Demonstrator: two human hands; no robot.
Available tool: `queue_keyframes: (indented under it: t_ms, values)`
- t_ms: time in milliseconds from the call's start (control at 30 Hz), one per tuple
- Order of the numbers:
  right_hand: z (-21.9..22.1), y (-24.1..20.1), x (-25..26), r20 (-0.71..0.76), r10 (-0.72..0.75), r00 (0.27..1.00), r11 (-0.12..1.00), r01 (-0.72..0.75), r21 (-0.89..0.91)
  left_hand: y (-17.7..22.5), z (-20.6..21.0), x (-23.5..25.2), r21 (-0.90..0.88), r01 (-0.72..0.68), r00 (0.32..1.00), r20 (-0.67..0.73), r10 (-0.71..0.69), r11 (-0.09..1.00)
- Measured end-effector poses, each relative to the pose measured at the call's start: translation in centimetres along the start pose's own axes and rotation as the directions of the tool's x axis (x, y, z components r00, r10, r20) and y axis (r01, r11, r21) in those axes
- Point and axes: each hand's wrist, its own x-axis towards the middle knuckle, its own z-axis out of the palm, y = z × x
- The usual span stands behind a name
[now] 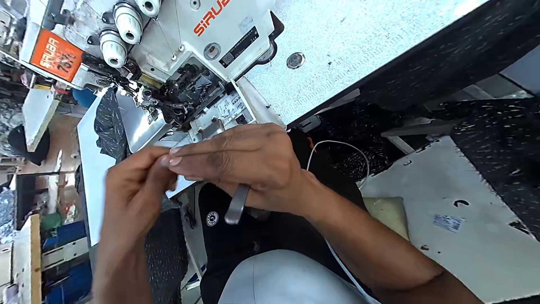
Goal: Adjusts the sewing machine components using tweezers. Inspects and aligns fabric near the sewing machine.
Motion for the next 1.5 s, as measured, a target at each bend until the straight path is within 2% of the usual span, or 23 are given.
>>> queue_keyframes:
  t_ms: [100, 200, 367, 500, 567, 600, 667, 733, 767, 833, 867, 900, 933, 1000, 1067, 1100, 1167, 1233, 1333, 1500]
  values:
    - [0.3, 0.8, 0.1, -0.072, 0.048, 0.996, 0.989, -0.038, 0.142, -1.6, 3.5, 1.2, -0.238, 0.063, 0.997, -0.026, -0.072, 0.969]
    - [0.6, 1.2, 0.2, -0.157, 0.139, 0.978, 0.956, -0.091, 0.280, -2.1, 4.9, 1.5, -0.387, 0.132, 0.990, 0.011, -0.139, 0.913]
    - [0.7, 1.5, 0.1, -0.351, 0.305, 0.885, 0.932, -0.202, 0.302, -4.5, 3.9, 0.1, -0.364, 0.194, 0.981, 0.086, -0.175, 0.911]
    - [0.1, 1.9, 0.6, -0.419, 0.369, 0.830, 0.924, -0.279, 0.262, -7.6, 1.6, -3.5, -0.343, 0.323, 0.943, 0.035, -0.332, 0.882]
    - [0.0, 2.1, 0.8, -0.441, 0.370, 0.817, 0.927, -0.294, 0.233, -8.4, -0.1, -5.7, -0.246, 0.416, 0.903, -0.001, -0.429, 0.876]
    - [-0.1, 2.3, 0.9, -0.451, 0.363, 0.815, 0.931, -0.297, 0.213, -8.7, -1.2, -6.8, -0.141, 0.469, 0.879, -0.024, -0.476, 0.872]
    - [-0.2, 2.6, 0.7, -0.463, 0.327, 0.824, 0.945, -0.299, 0.136, -9.0, -3.7, -8.8, 0.188, 0.543, 0.839, -0.083, -0.537, 0.819]
    - [-0.3, 2.9, 0.4, -0.453, 0.269, 0.850, 0.951, -0.308, -0.014, -8.8, -6.7, -10.5, 0.560, 0.514, 0.833, -0.144, -0.535, 0.650]
    - [-0.4, 3.0, 0.3, -0.443, 0.238, 0.864, 0.946, -0.310, -0.096, -8.3, -8.0, -11.2, 0.666, 0.501, 0.823, -0.171, -0.541, 0.552]
    - [-0.4, 3.1, 0.1, -0.422, 0.176, 0.889, 0.919, -0.302, -0.253, -6.8, -10.4, -11.9, 0.750, 0.513, 0.777, -0.198, -0.598, 0.418]
    - [-0.3, 3.2, 0.0, -0.415, 0.147, 0.898, 0.903, -0.294, -0.315, -5.9, -11.3, -11.9, 0.760, 0.519, 0.760, -0.201, -0.619, 0.391]
    - [-0.3, 3.3, 0.0, -0.409, 0.123, 0.904, 0.886, -0.286, -0.366, -4.7, -11.9, -11.5, 0.760, 0.520, 0.765, -0.210, -0.609, 0.391]
    - [-0.2, 3.4, -0.1, -0.401, 0.106, 0.910, 0.874, -0.278, -0.399, -3.5, -11.8, -10.8, 0.749, 0.507, 0.805, -0.233, -0.546, 0.427]
    - [0.1, 3.5, -0.1, -0.384, 0.083, 0.920, 0.860, -0.260, -0.438, -1.6, -10.1, -8.7, 0.687, 0.417, 0.908, -0.286, -0.307, 0.595]
    - [0.5, 3.6, -0.1, -0.366, 0.064, 0.928, 0.852, -0.242, -0.465, 0.2, -7.1, -5.6, 0.550, 0.250, 0.957, -0.267, -0.116, 0.797]
    - [0.7, 3.6, -0.1, -0.356, 0.059, 0.933, 0.847, -0.236, -0.476, 1.0, -5.3, -4.0, 0.499, 0.149, 0.973, -0.230, -0.035, 0.854]
    - [1.0, 3.5, -0.1, -0.341, 0.056, 0.939, 0.838, -0.229, -0.494, 2.2, -1.9, -0.8, 0.462, -0.010, 0.989, -0.125, 0.076, 0.887]
    - [1.1, 3.4, -0.1, -0.317, 0.062, 0.946, 0.833, -0.224, -0.505, 2.8, 0.9, 1.8, 0.422, -0.089, 0.993, -0.038, 0.116, 0.902]
    - [1.0, 3.4, -0.1, -0.281, 0.053, 0.958, 0.815, -0.204, -0.542, 2.9, 2.5, 4.1, 0.351, -0.114, 0.993, 0.051, 0.103, 0.929]
    - [0.9, 3.6, -0.2, -0.222, 0.025, 0.975, 0.755, -0.164, -0.636, 2.4, 2.6, 4.7, 0.321, -0.111, 0.994, 0.044, 0.102, 0.941]
